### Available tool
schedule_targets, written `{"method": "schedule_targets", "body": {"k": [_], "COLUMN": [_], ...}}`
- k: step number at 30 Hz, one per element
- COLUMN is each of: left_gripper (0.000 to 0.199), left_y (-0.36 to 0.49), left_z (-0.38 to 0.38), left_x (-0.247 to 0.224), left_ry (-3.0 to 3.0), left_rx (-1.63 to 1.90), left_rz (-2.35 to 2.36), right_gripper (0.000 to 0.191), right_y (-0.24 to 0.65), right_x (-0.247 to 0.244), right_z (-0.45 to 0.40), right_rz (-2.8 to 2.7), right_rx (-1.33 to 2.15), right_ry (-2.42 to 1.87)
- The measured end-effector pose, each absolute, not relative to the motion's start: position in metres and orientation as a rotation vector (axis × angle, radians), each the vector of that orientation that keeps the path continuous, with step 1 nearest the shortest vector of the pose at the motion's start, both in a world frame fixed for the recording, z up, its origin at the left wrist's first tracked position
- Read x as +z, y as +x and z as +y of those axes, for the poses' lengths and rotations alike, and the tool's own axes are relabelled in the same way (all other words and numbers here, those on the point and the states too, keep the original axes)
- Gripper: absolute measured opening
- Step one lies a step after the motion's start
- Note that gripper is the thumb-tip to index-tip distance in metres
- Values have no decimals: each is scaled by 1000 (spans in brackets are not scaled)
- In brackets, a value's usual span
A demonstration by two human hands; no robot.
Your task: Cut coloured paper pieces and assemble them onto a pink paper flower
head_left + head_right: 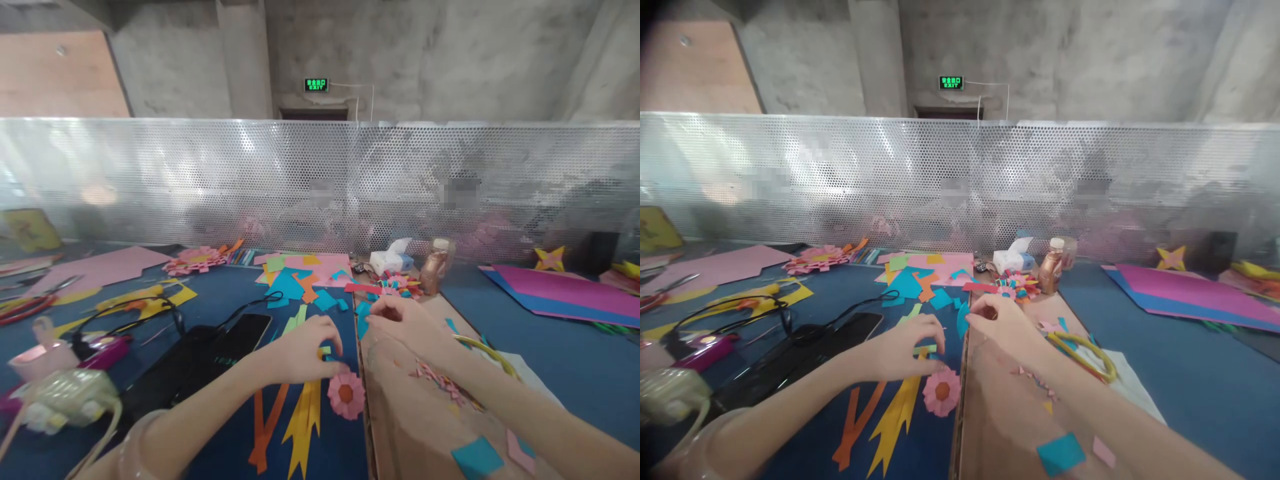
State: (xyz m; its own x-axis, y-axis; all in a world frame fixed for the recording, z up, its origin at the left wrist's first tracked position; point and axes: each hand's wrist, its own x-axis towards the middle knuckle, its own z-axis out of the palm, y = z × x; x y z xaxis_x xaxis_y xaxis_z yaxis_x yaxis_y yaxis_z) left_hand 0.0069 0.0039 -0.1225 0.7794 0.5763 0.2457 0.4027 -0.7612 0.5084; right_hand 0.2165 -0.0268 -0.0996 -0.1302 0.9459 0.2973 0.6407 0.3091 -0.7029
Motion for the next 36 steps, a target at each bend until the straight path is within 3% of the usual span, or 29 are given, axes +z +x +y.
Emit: {"method": "schedule_targets", "body": {"k": [4, 14, 23, 26, 31, 36], "left_gripper": [16, 3, 2, 12, 50, 57], "left_y": [12, 19, 23, 23, 23, 24], "left_z": [-7, -12, -11, -11, -13, -12], "left_x": [-129, -133, -139, -141, -146, -150], "left_ry": [2644, 2502, 2339, 2294, 2184, 2133], "left_rx": [444, 636, 672, 692, 751, 719], "left_rz": [759, 791, 795, 778, 832, 815], "right_gripper": [17, 22, 22, 22, 24, 19], "right_y": [221, 215, 206, 206, 207, 205], "right_x": [-120, -133, -144, -146, -148, -148], "right_z": [-40, -62, -68, -67, -65, -67], "right_rz": [-1608, -1200, -1132, -1142, -1140, -1103], "right_rx": [633, 824, 781, 802, 796, 755], "right_ry": [-1376, -1424, -1354, -1343, -1380, -1410]}}
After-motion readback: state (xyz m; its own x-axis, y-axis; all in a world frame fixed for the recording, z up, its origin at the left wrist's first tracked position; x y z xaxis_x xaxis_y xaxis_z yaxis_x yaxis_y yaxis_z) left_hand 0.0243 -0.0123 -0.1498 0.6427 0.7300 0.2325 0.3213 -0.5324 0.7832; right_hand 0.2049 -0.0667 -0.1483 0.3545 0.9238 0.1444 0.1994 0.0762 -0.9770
